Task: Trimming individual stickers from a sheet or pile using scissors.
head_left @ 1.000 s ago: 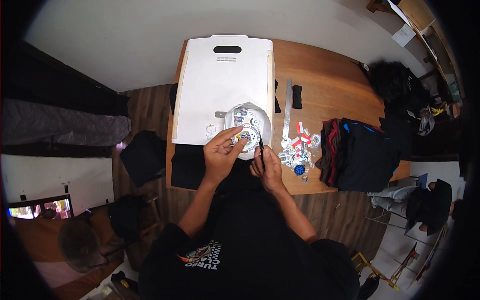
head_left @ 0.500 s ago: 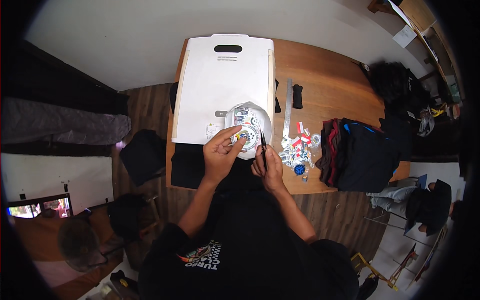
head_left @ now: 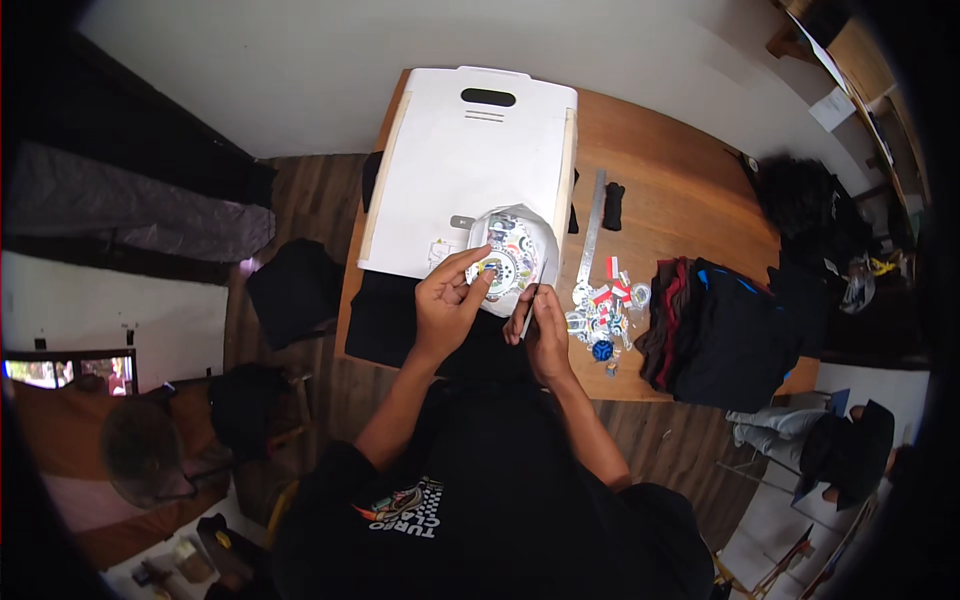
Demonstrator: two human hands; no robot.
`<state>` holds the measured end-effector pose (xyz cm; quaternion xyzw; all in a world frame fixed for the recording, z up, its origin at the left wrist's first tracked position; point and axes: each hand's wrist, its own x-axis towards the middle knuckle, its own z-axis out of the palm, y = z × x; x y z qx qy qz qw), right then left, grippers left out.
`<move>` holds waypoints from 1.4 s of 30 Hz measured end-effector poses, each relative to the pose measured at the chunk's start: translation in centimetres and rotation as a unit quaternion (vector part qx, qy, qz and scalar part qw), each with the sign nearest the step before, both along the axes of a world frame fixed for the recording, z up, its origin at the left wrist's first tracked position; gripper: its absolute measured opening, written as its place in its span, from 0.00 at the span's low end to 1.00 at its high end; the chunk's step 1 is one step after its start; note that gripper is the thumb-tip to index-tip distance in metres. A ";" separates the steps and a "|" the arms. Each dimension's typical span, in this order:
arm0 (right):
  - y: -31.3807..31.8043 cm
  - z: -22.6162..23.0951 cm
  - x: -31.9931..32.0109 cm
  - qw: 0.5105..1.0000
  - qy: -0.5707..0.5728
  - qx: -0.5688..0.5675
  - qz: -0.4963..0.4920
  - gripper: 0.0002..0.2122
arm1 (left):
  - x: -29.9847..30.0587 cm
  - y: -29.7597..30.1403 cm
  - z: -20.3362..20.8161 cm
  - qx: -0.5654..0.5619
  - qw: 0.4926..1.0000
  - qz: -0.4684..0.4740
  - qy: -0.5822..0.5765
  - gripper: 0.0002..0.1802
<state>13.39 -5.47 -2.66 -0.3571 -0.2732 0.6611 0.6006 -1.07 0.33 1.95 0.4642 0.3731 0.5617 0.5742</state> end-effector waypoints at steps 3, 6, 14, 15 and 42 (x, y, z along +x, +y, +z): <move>0.3 -0.4 0.2 1.000 -0.001 -0.010 0.018 0.10 | -0.1 -0.4 -0.8 0.000 1.000 0.013 0.004 0.19; 0.5 -0.8 0.6 0.999 -0.011 -0.022 0.033 0.09 | 0.2 -1.1 -0.8 -0.014 1.000 0.020 0.004 0.19; 0.7 -0.2 1.4 0.996 -0.041 -0.054 0.049 0.09 | 1.3 -2.0 -2.5 -0.028 0.999 0.020 0.010 0.22; 0.8 -0.2 1.4 0.996 -0.058 -0.052 0.047 0.09 | 1.4 -2.0 -2.7 -0.029 0.999 0.023 0.014 0.23; -0.3 0.1 -0.8 0.997 -0.031 0.021 0.063 0.16 | -1.9 -0.5 -0.3 0.021 0.999 -0.044 -0.013 0.21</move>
